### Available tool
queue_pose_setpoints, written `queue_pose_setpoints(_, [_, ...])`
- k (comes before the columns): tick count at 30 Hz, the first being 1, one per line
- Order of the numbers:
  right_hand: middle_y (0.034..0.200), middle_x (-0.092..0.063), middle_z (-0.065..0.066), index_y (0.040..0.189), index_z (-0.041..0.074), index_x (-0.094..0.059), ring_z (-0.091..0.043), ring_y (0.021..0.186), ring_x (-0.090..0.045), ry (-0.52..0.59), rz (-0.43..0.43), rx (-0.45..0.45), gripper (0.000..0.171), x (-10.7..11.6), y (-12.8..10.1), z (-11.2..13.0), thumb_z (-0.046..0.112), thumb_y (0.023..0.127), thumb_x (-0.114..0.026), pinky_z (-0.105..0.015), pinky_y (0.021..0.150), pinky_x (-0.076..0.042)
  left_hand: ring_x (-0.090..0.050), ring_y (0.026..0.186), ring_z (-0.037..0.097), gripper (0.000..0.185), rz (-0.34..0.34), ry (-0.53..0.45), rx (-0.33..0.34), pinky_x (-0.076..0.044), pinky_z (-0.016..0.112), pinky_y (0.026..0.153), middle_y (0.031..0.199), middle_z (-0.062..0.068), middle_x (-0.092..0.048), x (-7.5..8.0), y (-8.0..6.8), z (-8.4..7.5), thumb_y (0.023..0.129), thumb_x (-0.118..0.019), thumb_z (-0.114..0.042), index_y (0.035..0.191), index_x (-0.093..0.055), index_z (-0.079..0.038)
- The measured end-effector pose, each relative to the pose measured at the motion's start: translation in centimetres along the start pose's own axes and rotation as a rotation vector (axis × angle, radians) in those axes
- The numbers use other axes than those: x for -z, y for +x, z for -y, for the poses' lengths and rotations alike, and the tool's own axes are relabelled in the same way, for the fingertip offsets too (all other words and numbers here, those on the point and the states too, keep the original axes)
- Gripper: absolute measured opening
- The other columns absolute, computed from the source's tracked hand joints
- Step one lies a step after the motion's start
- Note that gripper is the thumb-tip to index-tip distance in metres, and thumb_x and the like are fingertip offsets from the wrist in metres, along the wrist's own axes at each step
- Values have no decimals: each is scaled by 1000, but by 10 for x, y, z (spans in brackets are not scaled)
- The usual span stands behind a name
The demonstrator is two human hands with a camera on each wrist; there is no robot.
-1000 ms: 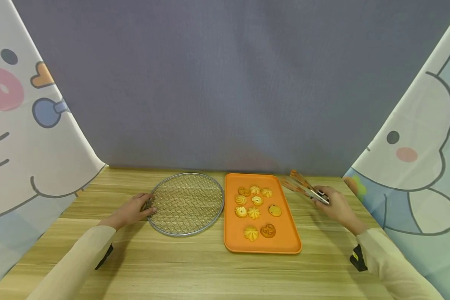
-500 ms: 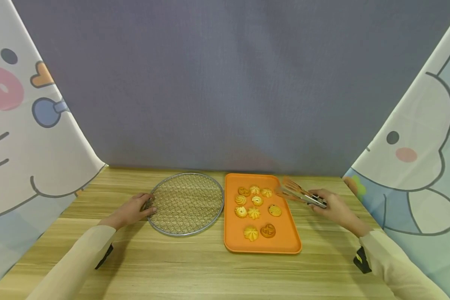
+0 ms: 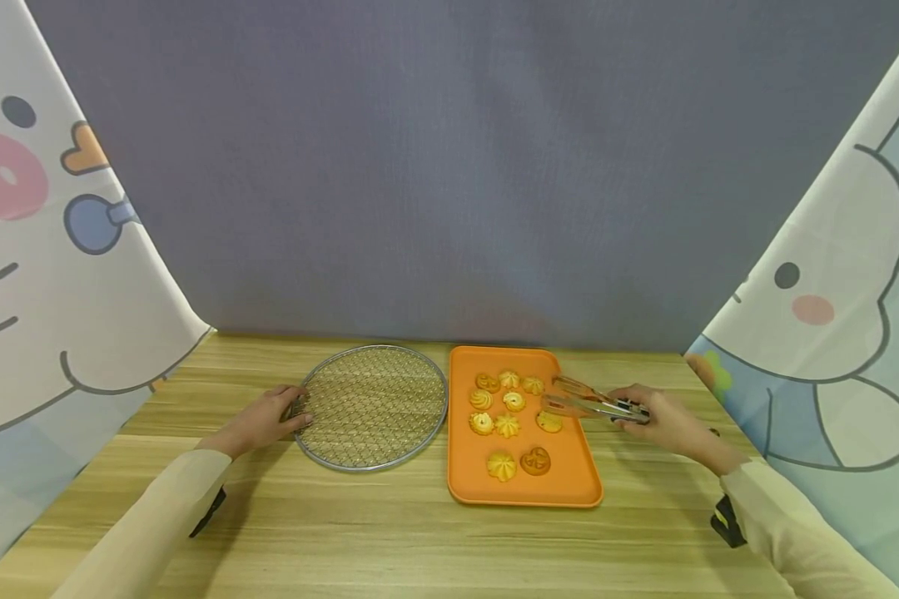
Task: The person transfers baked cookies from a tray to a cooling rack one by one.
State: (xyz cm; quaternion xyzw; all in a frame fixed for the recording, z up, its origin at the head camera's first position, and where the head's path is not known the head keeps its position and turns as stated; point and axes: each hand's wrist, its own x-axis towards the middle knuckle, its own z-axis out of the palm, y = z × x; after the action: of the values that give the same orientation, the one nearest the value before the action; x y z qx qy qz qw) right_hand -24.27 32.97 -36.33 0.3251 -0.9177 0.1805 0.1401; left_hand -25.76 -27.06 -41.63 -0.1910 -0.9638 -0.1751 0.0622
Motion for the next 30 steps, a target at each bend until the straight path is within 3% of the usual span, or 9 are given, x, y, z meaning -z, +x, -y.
queue_pose_setpoints(10, [95, -67, -13, 104, -2, -64, -1, 69, -57, 5, 63, 71, 33, -1, 1, 2, 2, 72, -73, -19, 52, -46, -44, 113, 51, 52, 18, -13, 11, -40, 60, 90, 124, 33, -47, 0, -1, 1, 89, -59, -30, 126, -47, 6])
queue_pose_setpoints(23, [97, -66, -12, 105, -2, -64, -3, 71, -57, -26, 105, 70, 33, -1, -1, 2, 5, 73, -73, -22, 54, -47, -44, 114, 51, 52, 22, -16, 17, -40, 60, 90, 124, 33, -47, 1, -1, 0, 89, -59, -30, 125, -48, 5])
queue_pose_setpoints(30, [94, -64, -11, 105, -3, -63, 6, 60, -44, -6, 122, 72, 31, -2, -2, 2, 4, 76, -71, -16, 49, -39, -45, 113, 51, 53, 13, -8, 11, -41, 59, 89, 124, 33, -48, -1, 0, 2, 88, -59, -31, 125, -48, 6])
